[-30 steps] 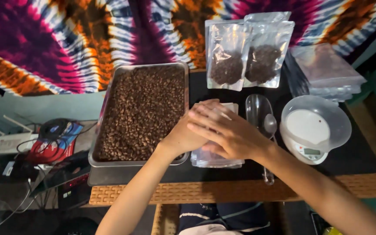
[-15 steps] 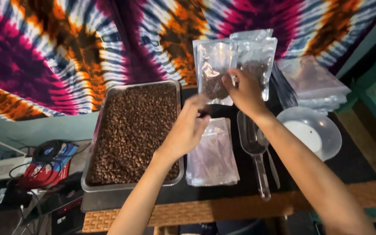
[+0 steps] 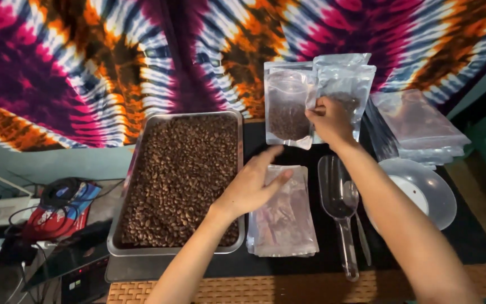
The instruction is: Filling and weighing plastic bags with roasted coffee beans from a large tray using a scoop and a digital scale.
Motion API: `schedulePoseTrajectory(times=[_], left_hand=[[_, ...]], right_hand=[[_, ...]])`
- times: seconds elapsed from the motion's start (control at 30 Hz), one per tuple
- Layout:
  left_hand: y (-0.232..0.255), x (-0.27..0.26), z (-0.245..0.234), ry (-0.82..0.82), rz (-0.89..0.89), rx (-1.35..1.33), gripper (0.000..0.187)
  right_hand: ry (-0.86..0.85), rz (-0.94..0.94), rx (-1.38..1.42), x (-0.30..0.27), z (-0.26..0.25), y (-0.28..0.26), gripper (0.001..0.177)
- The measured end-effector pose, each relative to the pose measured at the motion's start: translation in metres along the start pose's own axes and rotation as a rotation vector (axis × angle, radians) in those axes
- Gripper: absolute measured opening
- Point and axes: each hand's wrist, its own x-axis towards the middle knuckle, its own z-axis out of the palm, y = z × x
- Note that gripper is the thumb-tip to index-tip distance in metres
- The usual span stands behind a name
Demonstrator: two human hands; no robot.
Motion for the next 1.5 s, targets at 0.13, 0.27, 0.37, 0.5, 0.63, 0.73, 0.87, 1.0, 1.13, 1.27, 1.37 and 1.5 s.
schedulePoseTrajectory(times=[0.13, 0.27, 0.37, 0.5, 0.63, 0.73, 0.87, 1.0, 1.13, 1.27, 1.37, 1.5], left_hand=[[0.007, 0.001, -0.013, 0.222, -0.009, -0.096, 0.086], [0.01, 0.004, -0.028, 0.439, -0.034, -0.24, 0.112], [0.008, 0.0, -0.029, 0.367, -0.102, -0.278, 0.106], [0.017, -0.019, -0.028, 0.366, -0.17, -0.248, 0.076], [0.005, -0.034, -0.044, 0.512, -0.101, -0.378, 0.07], [0.024, -0.047, -0.068, 0.596, -0.057, -0.497, 0.07], [0.039, -0.044, -0.068, 0.679, -0.01, -0.761, 0.073], [0.037, -0.054, -0.071, 0.586, 0.01, -0.804, 0.078], [0.022, -0.065, -0.097, 0.705, 0.229, -0.479, 0.069], [0.015, -0.079, -0.127, 0.514, 0.075, -0.012, 0.024], [0.008, -0.081, -0.128, 0.625, 0.265, 0.287, 0.011], [0.005, -0.086, -0.14, 0.594, 0.292, 0.306, 0.016]], right_hand=[[-0.083, -0.186, 0.141, -0.031, -0.023, -0.027, 0.039], [-0.194, -0.265, 0.396, -0.071, -0.047, -0.057, 0.037], [-0.286, -0.361, 0.382, -0.096, -0.038, -0.07, 0.026], [-0.361, -0.432, 0.383, -0.158, -0.044, -0.117, 0.037], [-0.184, -0.277, 0.739, -0.191, -0.03, -0.118, 0.038], [-0.211, -0.011, 0.938, -0.211, -0.007, -0.118, 0.058], [-0.616, 0.208, 1.512, -0.242, 0.003, -0.137, 0.022], [-0.539, 0.268, 1.699, -0.225, 0.006, -0.16, 0.013], [-0.509, 0.525, 1.74, -0.206, 0.017, -0.135, 0.046], [-0.459, 0.49, 1.575, -0.201, 0.01, -0.123, 0.079], [-0.556, 0.35, 1.307, -0.203, -0.004, -0.13, 0.074], [-0.618, 0.234, 1.262, -0.189, 0.001, -0.116, 0.054]])
